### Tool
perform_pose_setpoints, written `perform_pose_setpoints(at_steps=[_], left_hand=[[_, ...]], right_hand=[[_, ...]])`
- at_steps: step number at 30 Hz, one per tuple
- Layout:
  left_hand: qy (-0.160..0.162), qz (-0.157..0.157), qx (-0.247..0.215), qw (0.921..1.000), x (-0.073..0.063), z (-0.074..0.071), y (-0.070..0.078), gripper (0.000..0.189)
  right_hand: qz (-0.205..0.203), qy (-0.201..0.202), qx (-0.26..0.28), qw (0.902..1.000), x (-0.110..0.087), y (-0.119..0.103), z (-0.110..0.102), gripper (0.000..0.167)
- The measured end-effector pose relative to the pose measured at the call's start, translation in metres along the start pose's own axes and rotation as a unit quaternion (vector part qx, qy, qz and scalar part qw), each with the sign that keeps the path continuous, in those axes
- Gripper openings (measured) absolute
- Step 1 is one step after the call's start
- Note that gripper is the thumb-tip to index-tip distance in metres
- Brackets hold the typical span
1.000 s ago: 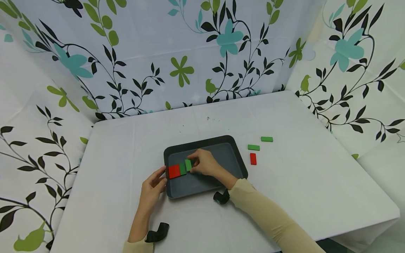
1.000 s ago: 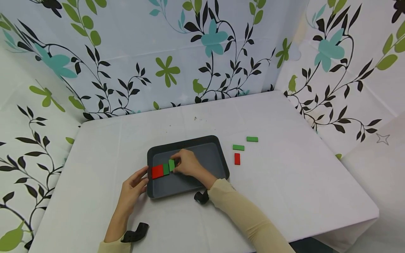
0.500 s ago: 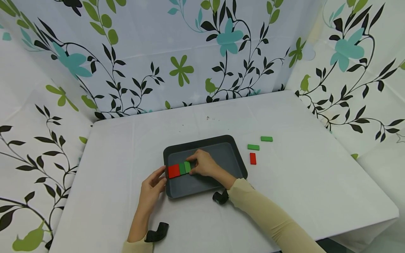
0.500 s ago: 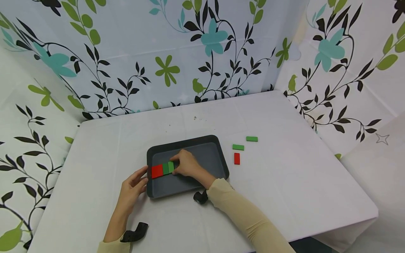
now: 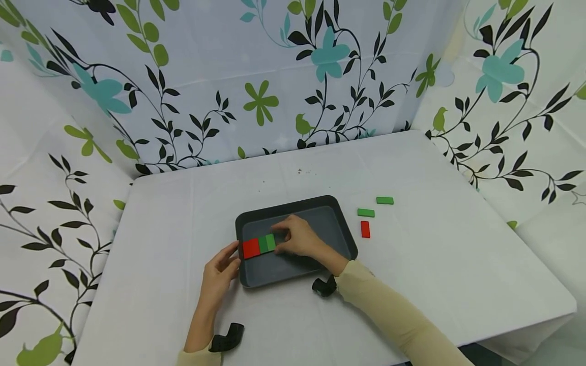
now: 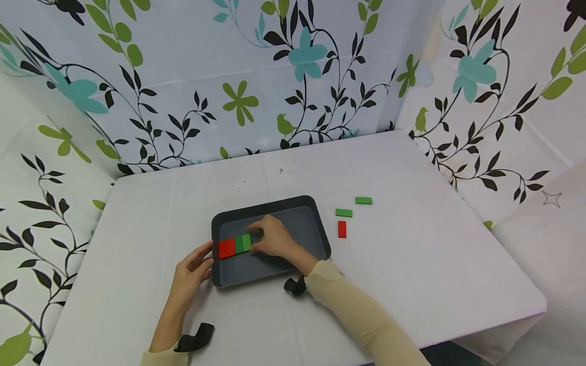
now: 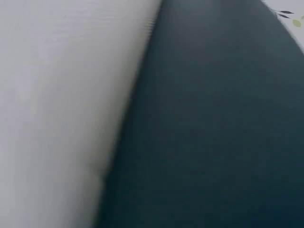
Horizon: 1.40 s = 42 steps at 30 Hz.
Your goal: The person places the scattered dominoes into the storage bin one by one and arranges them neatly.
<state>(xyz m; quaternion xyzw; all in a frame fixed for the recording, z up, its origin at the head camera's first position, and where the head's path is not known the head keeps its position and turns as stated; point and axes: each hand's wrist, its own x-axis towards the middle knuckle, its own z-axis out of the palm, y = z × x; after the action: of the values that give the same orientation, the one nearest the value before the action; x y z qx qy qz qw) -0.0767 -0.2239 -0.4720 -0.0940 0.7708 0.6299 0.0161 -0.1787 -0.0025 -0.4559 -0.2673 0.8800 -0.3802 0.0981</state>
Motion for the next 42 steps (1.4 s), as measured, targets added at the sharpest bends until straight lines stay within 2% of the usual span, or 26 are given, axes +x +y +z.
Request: perform_pose_setpoints(at_steps=[5, 8, 11, 13, 17, 20, 24, 29, 35, 42], left_hand=[[0.003, 0.002, 0.003, 1.0000, 0.001, 0.001, 0.000, 0.047], [0.003, 0.002, 0.006, 1.0000, 0.002, 0.001, -0.001, 0.046], [0.001, -0.001, 0.006, 1.0000, 0.002, 0.000, -0.001, 0.046], [-0.001, -0.004, 0.003, 1.0000, 0.002, 0.000, -0.002, 0.046], [-0.003, -0.007, -0.001, 1.0000, 0.002, 0.000, -0.003, 0.046], [-0.002, -0.009, -0.002, 1.0000, 0.002, 0.000, -0.003, 0.046], [0.000, -0.012, -0.001, 0.9999, 0.002, -0.001, -0.004, 0.046], [-0.001, -0.012, -0.002, 0.9999, 0.001, -0.002, -0.006, 0.046], [-0.005, -0.001, -0.018, 0.9998, 0.000, -0.002, -0.008, 0.047], [-0.004, 0.001, -0.014, 0.9999, 0.001, -0.001, -0.005, 0.047]], right_hand=[[-0.029, 0.080, 0.007, 0.9963, -0.018, 0.008, -0.028, 0.051], [-0.016, 0.131, 0.032, 0.9908, -0.030, 0.017, -0.052, 0.048], [0.019, 0.169, 0.066, 0.9831, -0.042, 0.032, -0.080, 0.046], [0.057, 0.192, 0.081, 0.9763, -0.050, 0.044, -0.098, 0.047], [0.144, 0.243, 0.074, 0.9564, -0.063, 0.076, -0.130, 0.050], [0.203, 0.265, 0.061, 0.9405, -0.070, 0.102, -0.145, 0.055], [0.266, 0.266, 0.037, 0.9258, -0.074, 0.128, -0.153, 0.064], [0.323, 0.237, -0.003, 0.9162, -0.074, 0.149, -0.153, 0.070], [0.357, 0.212, -0.059, 0.9077, -0.070, 0.156, -0.153, 0.074], [0.372, 0.218, -0.090, 0.8977, -0.065, 0.161, -0.149, 0.073]])
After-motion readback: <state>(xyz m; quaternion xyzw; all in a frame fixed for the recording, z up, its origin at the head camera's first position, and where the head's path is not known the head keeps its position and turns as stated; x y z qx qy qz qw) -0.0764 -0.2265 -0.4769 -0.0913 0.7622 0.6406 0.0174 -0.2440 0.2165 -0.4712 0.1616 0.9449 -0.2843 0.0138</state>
